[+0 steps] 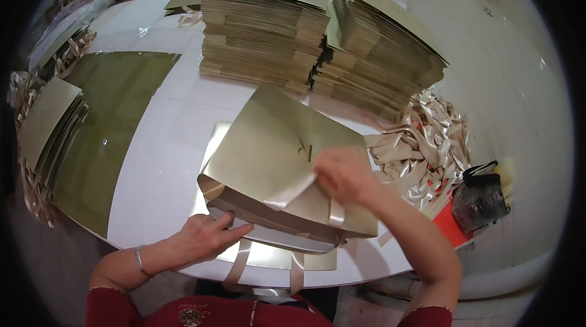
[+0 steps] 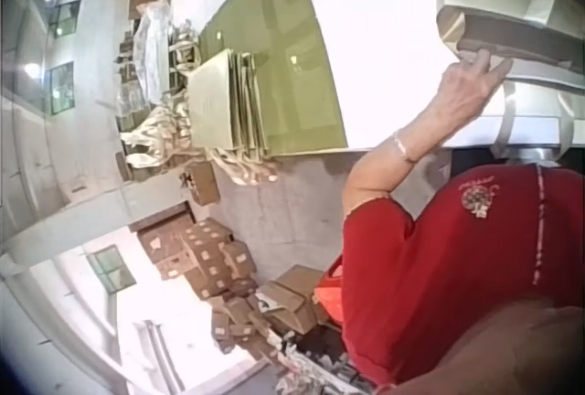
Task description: The recorder is assembling gold gift bags by gluing ribbon handles onto them using a glue gun.
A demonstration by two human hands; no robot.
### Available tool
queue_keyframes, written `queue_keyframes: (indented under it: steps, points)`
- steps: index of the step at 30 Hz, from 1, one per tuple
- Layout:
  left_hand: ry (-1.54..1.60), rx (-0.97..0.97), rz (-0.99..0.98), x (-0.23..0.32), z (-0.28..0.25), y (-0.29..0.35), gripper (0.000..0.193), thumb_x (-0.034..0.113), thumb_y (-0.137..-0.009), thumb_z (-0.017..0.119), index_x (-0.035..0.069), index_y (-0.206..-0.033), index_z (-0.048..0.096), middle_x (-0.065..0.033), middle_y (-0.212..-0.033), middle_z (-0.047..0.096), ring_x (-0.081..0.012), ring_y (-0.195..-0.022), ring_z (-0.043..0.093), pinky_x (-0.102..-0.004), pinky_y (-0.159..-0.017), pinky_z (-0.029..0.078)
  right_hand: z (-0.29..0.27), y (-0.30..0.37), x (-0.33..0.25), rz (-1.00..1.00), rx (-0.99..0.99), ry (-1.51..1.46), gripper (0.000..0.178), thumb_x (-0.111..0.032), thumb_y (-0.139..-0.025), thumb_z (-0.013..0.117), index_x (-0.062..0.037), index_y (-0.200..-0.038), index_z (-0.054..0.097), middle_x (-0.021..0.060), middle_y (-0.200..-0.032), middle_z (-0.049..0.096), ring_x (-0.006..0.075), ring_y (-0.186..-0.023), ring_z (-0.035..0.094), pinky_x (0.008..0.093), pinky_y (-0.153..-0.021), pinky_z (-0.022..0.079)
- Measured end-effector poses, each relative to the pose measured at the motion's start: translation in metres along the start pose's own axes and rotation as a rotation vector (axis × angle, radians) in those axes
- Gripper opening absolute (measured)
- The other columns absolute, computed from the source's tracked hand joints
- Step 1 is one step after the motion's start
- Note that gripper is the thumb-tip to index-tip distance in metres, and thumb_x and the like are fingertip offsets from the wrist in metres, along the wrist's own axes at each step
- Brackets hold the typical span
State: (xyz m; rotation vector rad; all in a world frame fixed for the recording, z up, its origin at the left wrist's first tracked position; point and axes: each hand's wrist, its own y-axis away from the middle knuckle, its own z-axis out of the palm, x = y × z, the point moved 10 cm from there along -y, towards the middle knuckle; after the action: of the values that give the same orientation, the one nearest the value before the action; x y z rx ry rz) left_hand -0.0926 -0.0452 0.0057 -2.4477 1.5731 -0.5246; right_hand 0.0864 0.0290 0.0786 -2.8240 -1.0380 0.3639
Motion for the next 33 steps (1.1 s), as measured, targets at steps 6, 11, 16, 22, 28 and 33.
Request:
queue_keyframes:
  steps: [6, 11, 16, 22, 28, 33]
  points:
    - [0.023, 0.044, 0.023, 0.002, -0.007, 0.004, 0.041, 0.010, -0.073, 0.058, 0.010, -0.114, 0.058, -0.0076, -0.083, 0.050, -0.0141, -0.045, 0.052, -0.0271, -0.042, 0.046, -0.070, -0.051, 0.097, 0.407, 0.305, 0.347, 0.007, -0.015, -0.075, 0.057, -0.0109, -0.077, 0.063, 0.0081, -0.081, 0.061, 0.0297, -0.078, 0.061, 0.0414, -0.066, 0.048]
    - [0.024, 0.065, 0.055, 0.010, 0.000, -0.011, 0.036, 0.012, -0.070, 0.066, 0.014, -0.106, 0.061, -0.0088, -0.088, 0.056, -0.0150, -0.046, 0.053, -0.0272, -0.040, 0.043, 0.011, -0.071, 0.146, 0.795, -0.139, 0.174, 0.021, -0.019, -0.072, 0.060, -0.0126, -0.089, 0.070, 0.0142, -0.090, 0.066, 0.0311, -0.092, 0.062, 0.0384, -0.080, 0.050]
    - [0.020, 0.023, 0.060, 0.013, -0.001, -0.018, 0.041, 0.012, -0.075, 0.059, 0.011, -0.117, 0.057, -0.0077, -0.082, 0.051, -0.0143, -0.046, 0.053, -0.0272, -0.039, 0.043, -0.022, -0.059, 0.093, 0.477, 0.155, -0.116, 0.030, -0.016, -0.072, 0.059, -0.0056, -0.098, 0.065, 0.0172, -0.088, 0.065, 0.0300, -0.087, 0.062, 0.0376, -0.076, 0.050]
    - [-0.025, -0.122, 0.073, 0.009, 0.002, -0.021, 0.044, 0.010, -0.079, 0.055, 0.015, -0.123, 0.053, -0.0088, -0.083, 0.050, -0.0145, -0.047, 0.055, -0.0261, -0.039, 0.045, -0.014, 0.058, -0.090, 0.265, -0.263, -0.736, 0.026, -0.011, -0.071, 0.060, -0.0080, -0.096, 0.065, 0.0090, -0.085, 0.065, 0.0214, -0.068, 0.063, 0.0304, -0.061, 0.049]
    - [-0.143, -0.262, 0.203, 0.017, 0.005, -0.019, 0.044, 0.012, -0.083, 0.051, 0.020, -0.126, 0.049, -0.0105, -0.092, 0.048, -0.0141, -0.047, 0.056, -0.0266, -0.036, 0.043, 0.048, 0.095, -0.057, 0.022, -0.273, 0.528, 0.044, -0.012, -0.070, 0.057, -0.0045, -0.114, 0.057, 0.0158, -0.112, 0.057, 0.0313, -0.076, 0.063, 0.0371, -0.065, 0.051]
    - [-0.245, -0.316, 0.220, 0.008, 0.015, -0.033, 0.040, 0.016, -0.086, 0.050, 0.018, -0.126, 0.049, -0.0113, -0.091, 0.049, -0.0177, -0.047, 0.057, -0.0295, -0.037, 0.045, 0.056, 0.093, 0.003, 0.272, -0.464, 0.306, 0.047, -0.009, -0.072, 0.056, -0.0010, -0.117, 0.055, 0.0178, -0.109, 0.058, 0.0325, -0.085, 0.062, 0.0388, -0.073, 0.052]
